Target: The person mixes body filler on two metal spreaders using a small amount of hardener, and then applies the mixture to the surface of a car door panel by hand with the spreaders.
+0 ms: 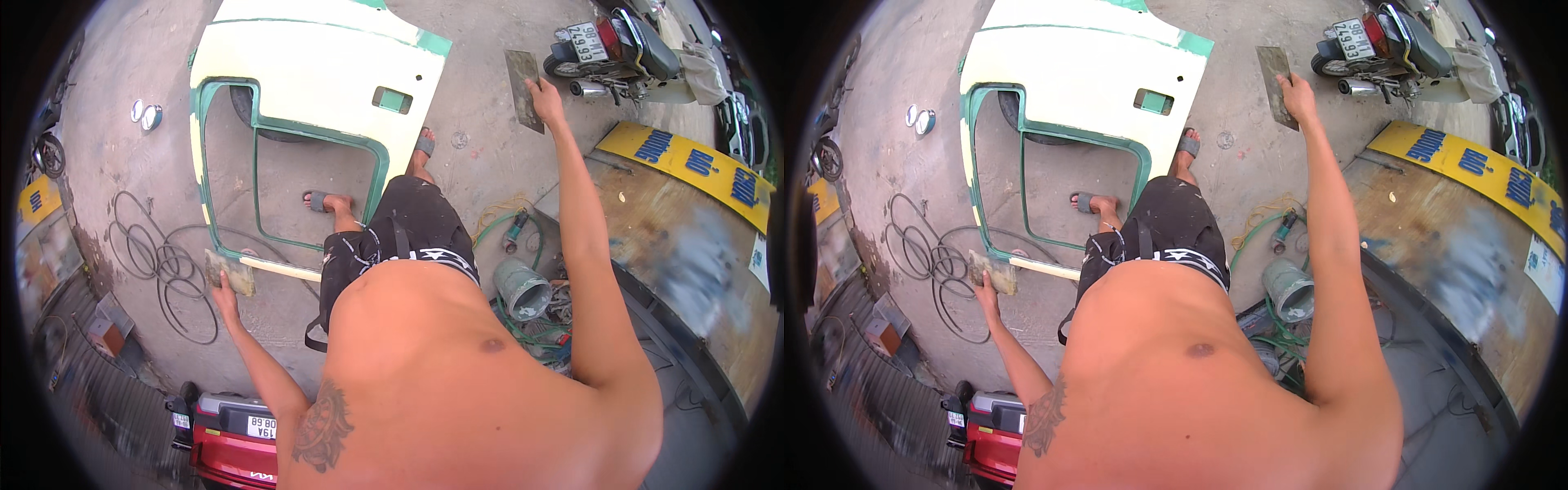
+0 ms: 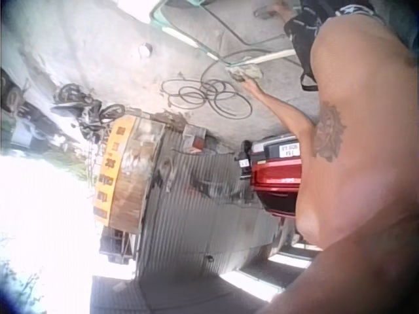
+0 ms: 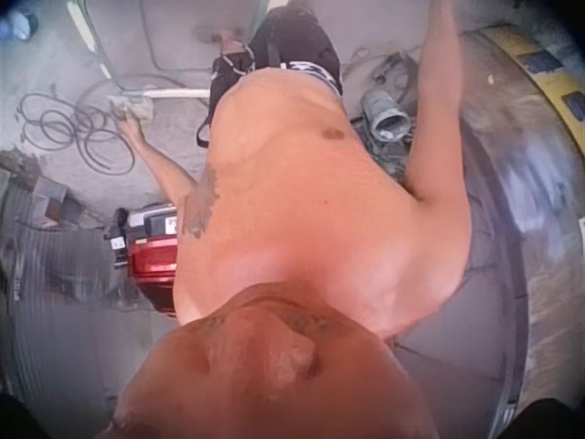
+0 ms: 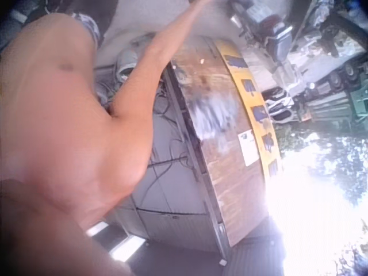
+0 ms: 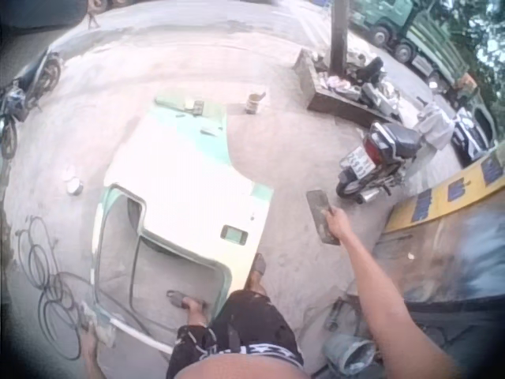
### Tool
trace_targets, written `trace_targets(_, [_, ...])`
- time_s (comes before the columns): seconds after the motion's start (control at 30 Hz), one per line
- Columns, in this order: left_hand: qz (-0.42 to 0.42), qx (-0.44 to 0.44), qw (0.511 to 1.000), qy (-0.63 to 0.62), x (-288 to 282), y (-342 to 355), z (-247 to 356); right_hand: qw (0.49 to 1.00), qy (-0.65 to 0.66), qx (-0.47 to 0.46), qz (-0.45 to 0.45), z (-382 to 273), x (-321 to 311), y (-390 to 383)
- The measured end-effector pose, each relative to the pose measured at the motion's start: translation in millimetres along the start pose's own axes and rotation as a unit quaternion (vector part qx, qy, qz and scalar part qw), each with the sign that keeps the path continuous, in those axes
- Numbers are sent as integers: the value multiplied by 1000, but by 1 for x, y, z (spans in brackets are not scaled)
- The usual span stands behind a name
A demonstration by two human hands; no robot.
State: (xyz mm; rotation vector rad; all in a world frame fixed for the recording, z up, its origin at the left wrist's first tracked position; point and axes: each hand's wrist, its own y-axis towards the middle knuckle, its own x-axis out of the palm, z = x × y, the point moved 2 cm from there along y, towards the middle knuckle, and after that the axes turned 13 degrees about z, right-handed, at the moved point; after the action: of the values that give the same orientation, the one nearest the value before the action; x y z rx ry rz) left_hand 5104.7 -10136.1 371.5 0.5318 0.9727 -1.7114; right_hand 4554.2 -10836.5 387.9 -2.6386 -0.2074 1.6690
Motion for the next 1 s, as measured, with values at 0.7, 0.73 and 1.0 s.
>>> trace_targets(0.7, [1, -403, 903, -148, -82, -110, -278, 934, -148, -14, -325, -83, 115, -284])
trace_targets(0.73, [-2, -403, 904, -145, -83, -99, -273, 931, -144, -10, -334, -87, 130, -290])
trace_targets(1.0, [81, -325, 929, -157, -143, 33, -206, 923, -83, -41, -374, -183, 221, -270])
